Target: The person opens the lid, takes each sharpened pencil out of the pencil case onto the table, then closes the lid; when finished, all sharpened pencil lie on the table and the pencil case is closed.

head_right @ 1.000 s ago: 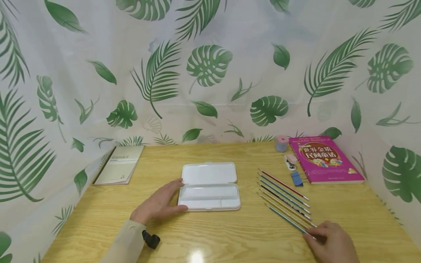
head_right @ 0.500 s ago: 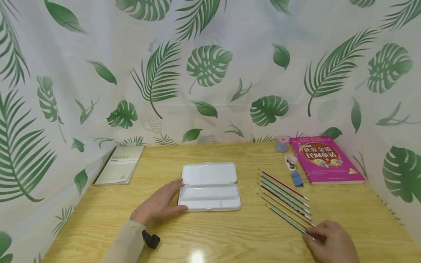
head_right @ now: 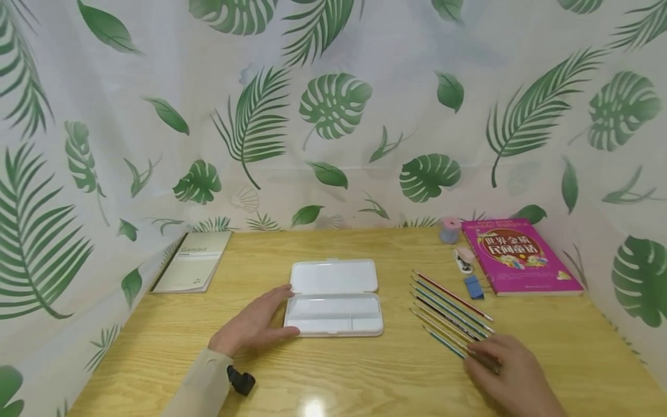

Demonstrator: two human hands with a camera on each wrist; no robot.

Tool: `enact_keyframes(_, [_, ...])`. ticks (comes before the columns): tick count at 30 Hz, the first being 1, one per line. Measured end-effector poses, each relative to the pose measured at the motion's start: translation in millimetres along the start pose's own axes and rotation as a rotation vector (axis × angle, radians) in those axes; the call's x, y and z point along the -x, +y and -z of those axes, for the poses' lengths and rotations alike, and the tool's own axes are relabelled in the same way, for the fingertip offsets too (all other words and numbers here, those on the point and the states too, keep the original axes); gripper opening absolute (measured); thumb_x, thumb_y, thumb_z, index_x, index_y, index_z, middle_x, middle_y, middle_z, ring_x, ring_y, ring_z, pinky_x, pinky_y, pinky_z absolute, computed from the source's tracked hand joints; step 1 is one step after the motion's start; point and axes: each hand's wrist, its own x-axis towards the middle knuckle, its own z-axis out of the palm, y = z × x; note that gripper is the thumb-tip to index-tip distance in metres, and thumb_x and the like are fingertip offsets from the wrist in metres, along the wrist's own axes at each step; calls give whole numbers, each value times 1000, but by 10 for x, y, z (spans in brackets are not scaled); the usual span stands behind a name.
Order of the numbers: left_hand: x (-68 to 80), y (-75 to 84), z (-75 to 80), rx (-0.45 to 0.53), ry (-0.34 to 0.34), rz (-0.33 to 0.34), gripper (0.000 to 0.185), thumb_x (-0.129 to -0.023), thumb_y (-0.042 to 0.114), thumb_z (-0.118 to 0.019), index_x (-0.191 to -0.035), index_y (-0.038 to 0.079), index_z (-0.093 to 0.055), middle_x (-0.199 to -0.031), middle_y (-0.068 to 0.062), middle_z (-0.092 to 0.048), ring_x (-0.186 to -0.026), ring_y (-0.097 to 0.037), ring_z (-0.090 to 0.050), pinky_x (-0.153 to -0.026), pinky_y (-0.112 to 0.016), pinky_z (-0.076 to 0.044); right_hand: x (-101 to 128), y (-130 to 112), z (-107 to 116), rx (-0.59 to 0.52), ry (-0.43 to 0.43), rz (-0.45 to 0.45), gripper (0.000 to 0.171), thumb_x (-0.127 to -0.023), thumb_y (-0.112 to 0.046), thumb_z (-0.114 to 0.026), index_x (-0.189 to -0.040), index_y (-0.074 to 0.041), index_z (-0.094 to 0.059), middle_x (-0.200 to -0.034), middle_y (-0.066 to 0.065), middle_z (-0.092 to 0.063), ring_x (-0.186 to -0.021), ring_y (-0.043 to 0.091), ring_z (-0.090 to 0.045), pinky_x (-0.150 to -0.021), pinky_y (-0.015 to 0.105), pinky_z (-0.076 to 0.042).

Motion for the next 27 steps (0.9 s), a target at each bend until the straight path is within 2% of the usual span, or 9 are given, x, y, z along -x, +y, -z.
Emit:
enact_keyframes(2, [0, -6, 6, -3, -1, -1, 81, -89, 55, -69, -150, 10, -40, -160, -9, -30, -145, -27, -32, -118, -45, -31, -100, -54, -37, -59, -53, 13, 15, -86, -25, -80, -99, -19, -77, -94, -8, -64, -85, 2, -59, -70, 21, -57])
enact_keyframes(4, [3, -9, 12, -2, -2, 1, 82, -89, 55, -69, -151, 10, -40, -161, -8, -30, -145, -27, -32, -118, -45, -30, -204, -105, -89, -93, -62, 62, 16, -86, -22, -80, -101, -16, -76, -95, -6, -66, -86, 4, -61, -70, 21, -57])
enact_keyframes(9, [-1, -11, 12, 6, 1, 12, 82, -88, 55, -70, -151, 12, -40, -161, -6, -31, -145, -26, -31, -118, -44, -29, -468, -224, -246, -107, -5, 237, 18, -81, -13, -83, -98, -14, -77, -91, -7, -66, -73, 6, -55, -57, 21, -50])
enact_keyframes(11, [-11, -10, 6, 7, 3, 14, 82, -88, 55, -70, -151, 12, -40, -161, -6, -31, -145, -26, -31, -119, -44, -29, -569, -262, -303, -128, -7, 269, 19, -81, -13, -83, -100, -14, -77, -89, -7, -66, -68, 8, -51, -54, 21, -46])
enact_keyframes(16, [-18, -21, 11, 0, -4, 23, 83, -87, 58, -69, -151, 13, -41, -161, -5, -30, -145, -25, -31, -118, -43, -30, -789, -361, -439, -218, -63, 230, 20, -86, -17, -79, -105, -13, -76, -96, -1, -70, -70, 10, -53, -56, 23, -46])
enact_keyframes(20, [-27, -11, 13, 6, -5, 23, 82, -87, 58, -70, -150, 13, -42, -161, -6, -31, -145, -25, -32, -118, -43, -31, -909, -452, -485, -246, -106, 193, 20, -89, -21, -77, -106, -11, -76, -102, 3, -71, -73, 8, -55, -58, 24, -47])
enact_keyframes(27, [-15, -37, 13, 2, -3, 26, 82, -87, 58, -69, -150, 14, -41, -161, -5, -30, -145, -24, -32, -118, -42, -31, -1091, -612, -599, -266, -105, 239, 22, -88, -20, -78, -108, -10, -75, -100, 3, -72, -77, 9, -56, -59, 25, -47])
